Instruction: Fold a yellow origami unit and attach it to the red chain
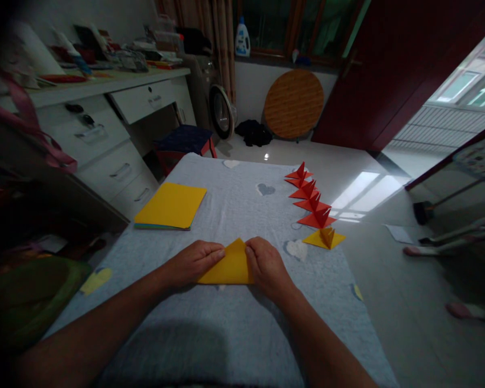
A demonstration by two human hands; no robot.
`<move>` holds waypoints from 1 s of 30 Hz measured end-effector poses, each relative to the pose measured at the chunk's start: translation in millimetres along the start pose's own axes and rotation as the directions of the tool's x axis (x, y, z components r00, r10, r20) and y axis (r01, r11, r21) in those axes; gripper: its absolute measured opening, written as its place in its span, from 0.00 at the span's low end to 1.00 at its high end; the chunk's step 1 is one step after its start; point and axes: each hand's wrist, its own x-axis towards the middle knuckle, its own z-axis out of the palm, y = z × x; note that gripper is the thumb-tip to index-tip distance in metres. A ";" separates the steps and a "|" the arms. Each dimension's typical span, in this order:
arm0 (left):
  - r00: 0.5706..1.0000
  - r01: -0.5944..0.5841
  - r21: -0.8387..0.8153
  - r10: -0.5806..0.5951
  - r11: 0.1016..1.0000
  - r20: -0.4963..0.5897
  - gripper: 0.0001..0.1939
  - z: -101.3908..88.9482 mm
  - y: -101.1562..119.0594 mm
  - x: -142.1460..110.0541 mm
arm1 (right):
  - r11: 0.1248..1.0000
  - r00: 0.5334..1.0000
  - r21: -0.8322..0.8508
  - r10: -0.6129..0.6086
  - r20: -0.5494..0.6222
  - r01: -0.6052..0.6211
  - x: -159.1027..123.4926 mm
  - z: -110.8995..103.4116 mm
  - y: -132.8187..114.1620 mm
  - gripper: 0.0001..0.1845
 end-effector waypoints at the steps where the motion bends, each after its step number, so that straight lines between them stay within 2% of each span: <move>1: 1.000 0.004 -0.006 -0.004 1.000 0.001 0.23 0.1 0.2 0.1 | 1.000 1.000 0.000 -0.001 0.000 0.001 0.0 -0.1 -0.2 0.11; 9: 1.000 0.029 -0.083 -0.028 0.996 0.007 0.22 1.0 -2.2 0.9 | 1.000 1.000 0.014 0.026 0.014 -0.027 0.5 -0.4 -0.7 0.11; 14: 0.999 0.053 -0.149 -0.054 0.987 -0.003 0.22 0.1 -5.0 0.4 | 1.000 0.997 0.028 0.013 -0.079 -0.011 -1.8 -3.1 1.5 0.08; 17: 0.998 0.052 -0.167 -0.057 0.985 -0.030 0.22 -0.2 -7.0 0.4 | 1.000 0.994 -0.011 0.012 -0.113 -0.013 -3.3 -4.7 2.8 0.03; 30: 0.983 -0.009 -0.051 0.000 0.999 -0.181 0.21 -0.7 3.0 -3.2 | 0.997 0.975 0.014 0.075 -0.209 -0.073 -3.6 -5.4 3.4 0.03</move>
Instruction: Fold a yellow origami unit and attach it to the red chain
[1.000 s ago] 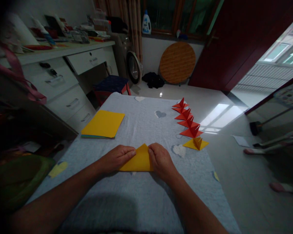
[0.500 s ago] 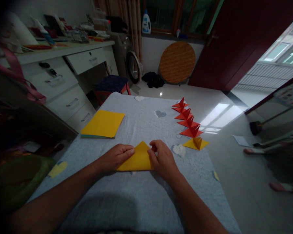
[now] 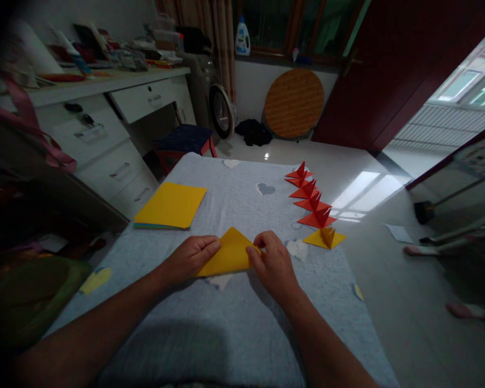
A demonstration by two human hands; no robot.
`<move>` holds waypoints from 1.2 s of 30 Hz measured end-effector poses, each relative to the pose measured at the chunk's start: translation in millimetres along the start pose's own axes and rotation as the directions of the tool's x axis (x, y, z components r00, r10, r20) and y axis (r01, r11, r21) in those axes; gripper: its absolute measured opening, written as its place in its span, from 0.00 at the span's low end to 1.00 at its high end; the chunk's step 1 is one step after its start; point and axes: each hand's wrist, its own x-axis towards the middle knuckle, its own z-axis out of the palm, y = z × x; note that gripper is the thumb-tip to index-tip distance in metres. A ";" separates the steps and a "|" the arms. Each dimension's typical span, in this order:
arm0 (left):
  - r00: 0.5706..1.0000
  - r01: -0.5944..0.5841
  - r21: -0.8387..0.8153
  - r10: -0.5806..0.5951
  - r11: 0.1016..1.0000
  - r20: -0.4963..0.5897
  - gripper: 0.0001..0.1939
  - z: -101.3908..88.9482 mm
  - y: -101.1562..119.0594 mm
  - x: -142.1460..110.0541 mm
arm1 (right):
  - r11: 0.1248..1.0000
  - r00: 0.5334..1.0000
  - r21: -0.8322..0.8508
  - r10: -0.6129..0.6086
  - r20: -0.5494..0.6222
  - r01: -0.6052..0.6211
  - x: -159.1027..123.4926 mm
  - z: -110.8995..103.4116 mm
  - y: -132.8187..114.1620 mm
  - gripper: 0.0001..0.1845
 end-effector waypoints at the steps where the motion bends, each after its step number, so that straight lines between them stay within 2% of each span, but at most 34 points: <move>1: 1.000 -0.001 0.004 0.001 1.000 0.000 0.21 0.0 0.0 0.0 | 1.000 1.000 0.004 0.006 -0.002 -0.006 0.0 -0.1 -0.3 0.03; 8: 1.000 -0.025 0.041 0.025 0.999 0.001 0.21 0.1 0.7 -0.2 | 0.995 0.996 0.064 0.072 0.044 -0.075 1.0 -1.2 -0.2 0.08; 17: 0.997 -0.075 0.097 0.073 0.992 0.029 0.21 -1.9 4.3 -1.7 | 0.975 0.964 0.159 0.112 0.239 -0.153 3.4 -5.0 0.9 0.14; 19: 0.996 -0.093 0.080 0.092 0.993 0.007 0.18 -1.3 4.8 -2.0 | 0.975 0.966 0.163 0.112 0.231 -0.151 3.9 -4.8 1.4 0.13; 22: 0.985 -0.121 0.048 0.126 0.991 -0.114 0.12 0.1 3.4 -2.2 | 0.975 0.971 0.160 0.119 0.208 -0.154 4.7 -4.3 2.6 0.12; 25: 0.969 -0.113 0.070 0.125 0.991 -0.212 0.14 0.2 0.5 -1.6 | 0.977 0.969 0.131 0.139 0.206 -0.168 5.8 -3.5 4.2 0.12; 29: 0.968 -0.163 0.178 0.192 0.971 -0.162 0.07 -1.7 -2.3 1.1 | 0.975 0.962 0.100 0.174 0.209 -0.198 6.3 -0.2 7.6 0.11; 31: 0.971 -0.176 0.229 0.207 0.957 -0.120 0.09 -2.2 -3.5 2.6 | 0.977 0.965 0.093 0.170 0.199 -0.191 5.8 2.2 9.6 0.10; 33: 0.976 -0.161 0.283 0.196 0.945 -0.098 0.10 -1.8 -4.9 3.7 | 0.990 0.982 0.065 0.114 0.153 -0.125 4.9 4.5 10.8 0.08; 36: 0.971 -0.131 0.375 0.194 0.918 -0.136 0.08 -0.4 -6.3 4.0 | 0.998 0.999 -0.054 -0.013 0.033 0.015 3.0 6.3 10.2 0.05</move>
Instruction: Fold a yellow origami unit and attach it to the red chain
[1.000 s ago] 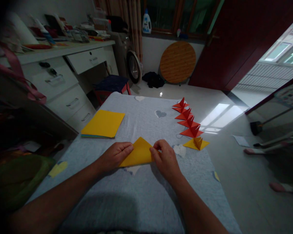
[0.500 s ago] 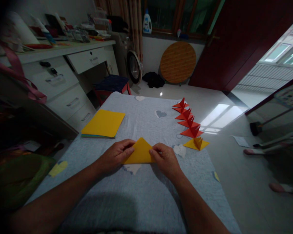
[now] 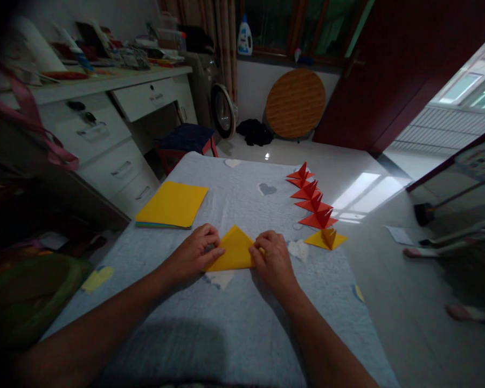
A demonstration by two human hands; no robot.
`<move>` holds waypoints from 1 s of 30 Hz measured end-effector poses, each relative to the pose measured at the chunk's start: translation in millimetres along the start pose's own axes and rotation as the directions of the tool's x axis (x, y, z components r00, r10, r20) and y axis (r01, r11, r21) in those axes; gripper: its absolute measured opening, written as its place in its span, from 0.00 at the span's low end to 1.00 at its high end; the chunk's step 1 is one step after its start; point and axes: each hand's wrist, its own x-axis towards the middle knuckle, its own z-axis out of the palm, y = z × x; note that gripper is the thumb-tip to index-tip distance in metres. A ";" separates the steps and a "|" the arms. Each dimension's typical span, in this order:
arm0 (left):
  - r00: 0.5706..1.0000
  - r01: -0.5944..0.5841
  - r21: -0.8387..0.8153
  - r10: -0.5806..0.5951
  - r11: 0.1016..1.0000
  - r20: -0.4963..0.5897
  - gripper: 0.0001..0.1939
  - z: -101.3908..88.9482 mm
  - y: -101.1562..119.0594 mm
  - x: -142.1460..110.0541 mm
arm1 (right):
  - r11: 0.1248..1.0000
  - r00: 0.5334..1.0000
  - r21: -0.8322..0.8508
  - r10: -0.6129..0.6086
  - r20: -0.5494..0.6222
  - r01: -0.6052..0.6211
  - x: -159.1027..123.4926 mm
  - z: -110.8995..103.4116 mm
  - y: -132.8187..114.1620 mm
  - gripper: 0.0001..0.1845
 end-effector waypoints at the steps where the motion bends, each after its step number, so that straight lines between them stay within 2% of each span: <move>1: 1.000 0.005 0.033 -0.004 0.999 -0.020 0.08 0.4 0.3 -0.3 | 0.999 0.999 -0.042 -0.026 -0.025 0.025 -0.5 0.1 -0.8 0.05; 3: 0.999 0.014 0.089 -0.011 0.996 -0.036 0.07 0.4 1.9 -1.1 | 0.997 0.999 -0.073 -0.038 -0.009 0.037 -1.3 -0.2 -2.7 0.07; 6: 0.999 0.019 0.130 -0.023 0.991 0.023 0.09 -0.9 5.7 -1.8 | 0.999 0.994 -0.041 0.022 0.108 -0.018 -1.1 -0.3 -5.6 0.09; 9: 0.989 0.096 0.066 -0.102 0.993 0.110 0.07 -2.2 8.7 -1.6 | 0.993 0.977 -0.053 0.114 0.179 -0.106 0.1 1.5 -7.6 0.09; 11: 0.976 0.172 0.006 -0.172 0.985 0.131 0.15 -2.3 9.4 -1.3 | 0.988 0.969 -0.071 0.151 0.194 -0.140 1.1 3.8 -8.3 0.08; 14: 0.972 0.205 0.008 -0.205 0.979 0.120 0.24 -0.4 8.8 -1.4 | 0.981 0.962 -0.094 0.186 0.198 -0.170 2.6 7.4 -8.9 0.07; 19: 0.967 0.176 0.211 -0.209 0.962 0.145 0.24 6.1 7.3 -2.3 | 0.975 0.962 -0.102 0.215 0.167 -0.200 4.7 10.9 -9.2 0.11; 24: 0.956 0.132 0.452 -0.234 0.882 0.177 0.25 9.9 4.8 -4.3 | 0.972 0.963 -0.112 0.221 0.156 -0.205 5.8 13.8 -6.1 0.09; 30: 0.956 0.101 0.517 -0.227 0.850 0.188 0.24 9.0 1.6 -6.8 | 0.965 0.965 -0.145 0.236 0.114 -0.219 6.9 14.9 -1.9 0.07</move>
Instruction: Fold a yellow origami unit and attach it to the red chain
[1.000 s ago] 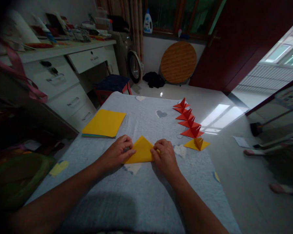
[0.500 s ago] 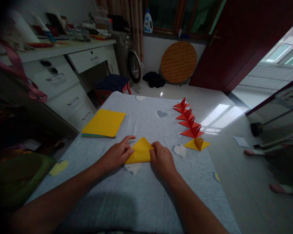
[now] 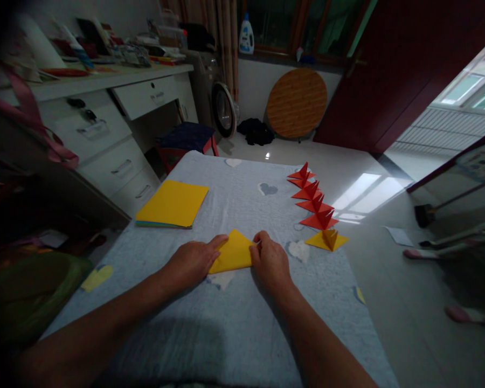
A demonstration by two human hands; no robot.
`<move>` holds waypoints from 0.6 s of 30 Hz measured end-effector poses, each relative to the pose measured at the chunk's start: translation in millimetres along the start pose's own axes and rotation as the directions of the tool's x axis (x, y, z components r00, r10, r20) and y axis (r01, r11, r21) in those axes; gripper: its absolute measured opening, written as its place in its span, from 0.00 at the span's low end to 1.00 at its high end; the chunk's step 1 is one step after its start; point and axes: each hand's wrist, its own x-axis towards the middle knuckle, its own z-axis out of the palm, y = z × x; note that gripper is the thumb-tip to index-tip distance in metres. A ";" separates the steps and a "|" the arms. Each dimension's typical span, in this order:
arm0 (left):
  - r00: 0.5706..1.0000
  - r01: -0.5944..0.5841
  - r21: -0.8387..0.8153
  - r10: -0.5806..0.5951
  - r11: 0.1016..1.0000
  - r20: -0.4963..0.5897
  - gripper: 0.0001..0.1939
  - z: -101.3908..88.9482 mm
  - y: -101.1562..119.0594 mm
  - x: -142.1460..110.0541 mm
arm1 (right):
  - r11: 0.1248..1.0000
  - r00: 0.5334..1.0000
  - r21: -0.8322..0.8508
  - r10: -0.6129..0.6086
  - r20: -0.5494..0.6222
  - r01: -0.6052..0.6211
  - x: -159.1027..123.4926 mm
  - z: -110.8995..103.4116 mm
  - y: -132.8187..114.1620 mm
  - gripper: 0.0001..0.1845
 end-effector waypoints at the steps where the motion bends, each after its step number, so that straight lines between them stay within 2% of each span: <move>1: 1.000 -0.006 -0.001 0.006 1.000 0.003 0.24 -0.8 0.3 -0.2 | 1.000 1.000 -0.010 -0.002 -0.001 0.002 0.2 -0.2 0.0 0.07; 7: 1.000 -0.027 -0.011 0.027 1.000 0.015 0.25 -6.2 3.4 -0.5 | 1.000 1.000 -0.014 -0.012 -0.017 0.012 0.6 -1.5 -2.4 0.05; 13: 1.000 -0.007 -0.097 0.004 0.995 -0.031 0.25 -1.5 0.5 0.1 | 1.000 1.000 -0.021 -0.016 -0.014 0.015 1.6 -0.5 -0.8 0.06; 18: 0.999 -0.021 -0.102 0.018 0.995 -0.031 0.25 1.6 -1.2 0.4 | 1.000 1.000 -0.022 -0.003 -0.004 0.002 2.7 -0.1 -0.1 0.06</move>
